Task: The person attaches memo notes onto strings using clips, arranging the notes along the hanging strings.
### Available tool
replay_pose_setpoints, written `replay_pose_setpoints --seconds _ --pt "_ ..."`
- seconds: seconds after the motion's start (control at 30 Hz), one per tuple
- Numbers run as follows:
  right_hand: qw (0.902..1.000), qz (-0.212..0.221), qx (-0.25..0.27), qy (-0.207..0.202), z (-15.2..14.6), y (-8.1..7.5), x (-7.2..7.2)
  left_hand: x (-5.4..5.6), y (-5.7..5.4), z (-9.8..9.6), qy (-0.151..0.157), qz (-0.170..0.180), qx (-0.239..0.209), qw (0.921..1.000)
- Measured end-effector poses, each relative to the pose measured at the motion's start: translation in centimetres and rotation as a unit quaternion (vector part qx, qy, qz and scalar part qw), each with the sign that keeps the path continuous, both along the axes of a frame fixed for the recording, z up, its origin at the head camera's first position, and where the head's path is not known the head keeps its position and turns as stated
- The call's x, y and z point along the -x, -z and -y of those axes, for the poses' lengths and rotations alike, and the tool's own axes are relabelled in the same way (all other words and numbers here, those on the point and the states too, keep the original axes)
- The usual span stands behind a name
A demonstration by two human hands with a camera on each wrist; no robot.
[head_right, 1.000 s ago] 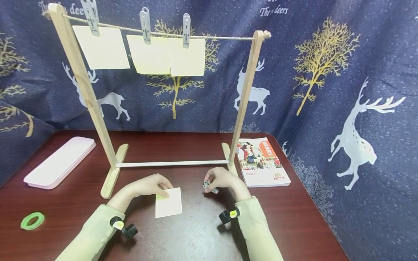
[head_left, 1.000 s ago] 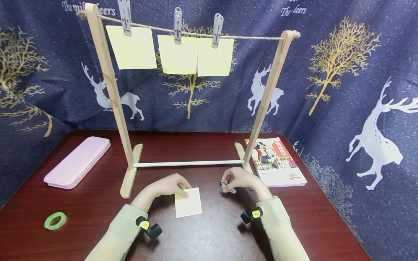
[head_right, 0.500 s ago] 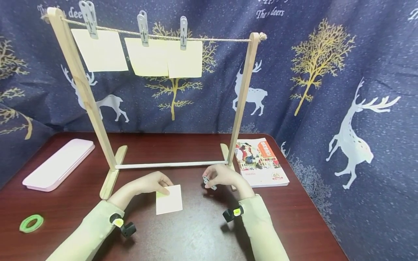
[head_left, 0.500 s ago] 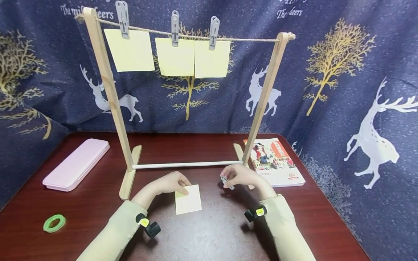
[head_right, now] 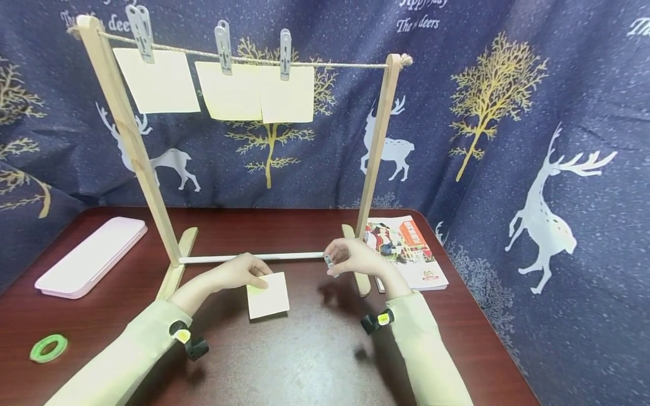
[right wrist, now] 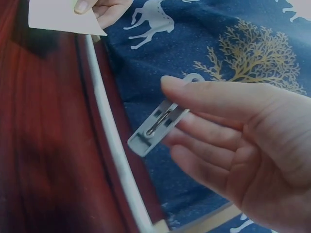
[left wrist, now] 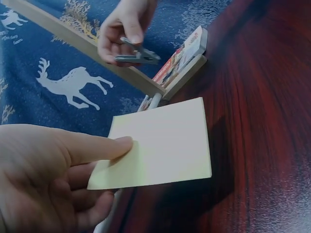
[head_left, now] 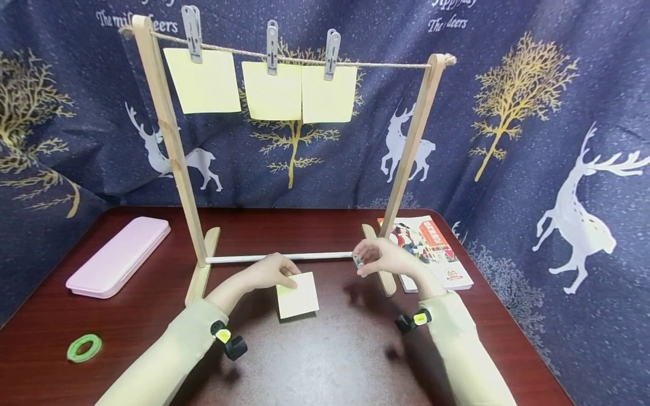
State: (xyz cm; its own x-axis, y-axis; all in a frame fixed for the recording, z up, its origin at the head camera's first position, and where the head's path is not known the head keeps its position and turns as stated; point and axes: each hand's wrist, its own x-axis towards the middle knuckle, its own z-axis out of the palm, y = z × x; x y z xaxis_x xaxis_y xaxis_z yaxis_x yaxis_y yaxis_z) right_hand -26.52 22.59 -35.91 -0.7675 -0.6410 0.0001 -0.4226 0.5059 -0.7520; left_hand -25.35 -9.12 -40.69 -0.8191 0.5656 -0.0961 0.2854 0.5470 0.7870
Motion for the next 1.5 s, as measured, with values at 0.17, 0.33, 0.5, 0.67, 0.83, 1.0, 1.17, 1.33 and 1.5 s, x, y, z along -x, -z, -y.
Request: replay_pose_setpoints --seconds 0.17,0.33,0.5,0.67,0.83,1.0,1.17,1.33,1.5 --pt "0.9985 -0.045 -0.004 0.032 -0.6 -2.0 0.3 0.4 -1.2 -0.7 -0.03 -0.028 -0.02 0.999" --pt "0.9947 -0.087 0.0 0.055 -1.1 -4.2 0.7 0.8 -2.8 -1.5 -0.083 -0.053 -0.046 0.994" --pt "0.9905 -0.116 0.005 0.073 -1.3 -7.0 1.0 1.3 -4.7 -2.4 -0.112 -0.096 -0.076 0.9861" --pt "0.9897 -0.122 0.037 0.065 -1.5 -9.6 1.3 1.8 -6.6 -3.3 -0.128 -0.117 -0.098 0.9798" --pt "0.9823 -0.163 0.042 0.083 -1.1 -11.9 1.5 2.2 -8.9 -4.2 -0.157 -0.154 -0.109 0.9695" --pt "0.9713 -0.202 0.027 0.123 -0.4 -14.0 1.9 2.4 -11.2 -5.6 -0.177 -0.187 -0.145 0.9553" --pt "0.9604 -0.229 0.057 0.149 0.3 -15.8 2.2 2.4 -13.1 -6.7 -0.176 -0.208 -0.212 0.9385" --pt "0.9409 -0.272 0.083 0.183 0.7 -17.8 2.3 2.5 -14.2 -7.2 -0.18 -0.22 -0.269 0.9203" --pt "0.9216 -0.305 0.133 0.201 1.2 -20.0 2.3 2.8 -15.0 -7.7 -0.185 -0.243 -0.31 0.9002"
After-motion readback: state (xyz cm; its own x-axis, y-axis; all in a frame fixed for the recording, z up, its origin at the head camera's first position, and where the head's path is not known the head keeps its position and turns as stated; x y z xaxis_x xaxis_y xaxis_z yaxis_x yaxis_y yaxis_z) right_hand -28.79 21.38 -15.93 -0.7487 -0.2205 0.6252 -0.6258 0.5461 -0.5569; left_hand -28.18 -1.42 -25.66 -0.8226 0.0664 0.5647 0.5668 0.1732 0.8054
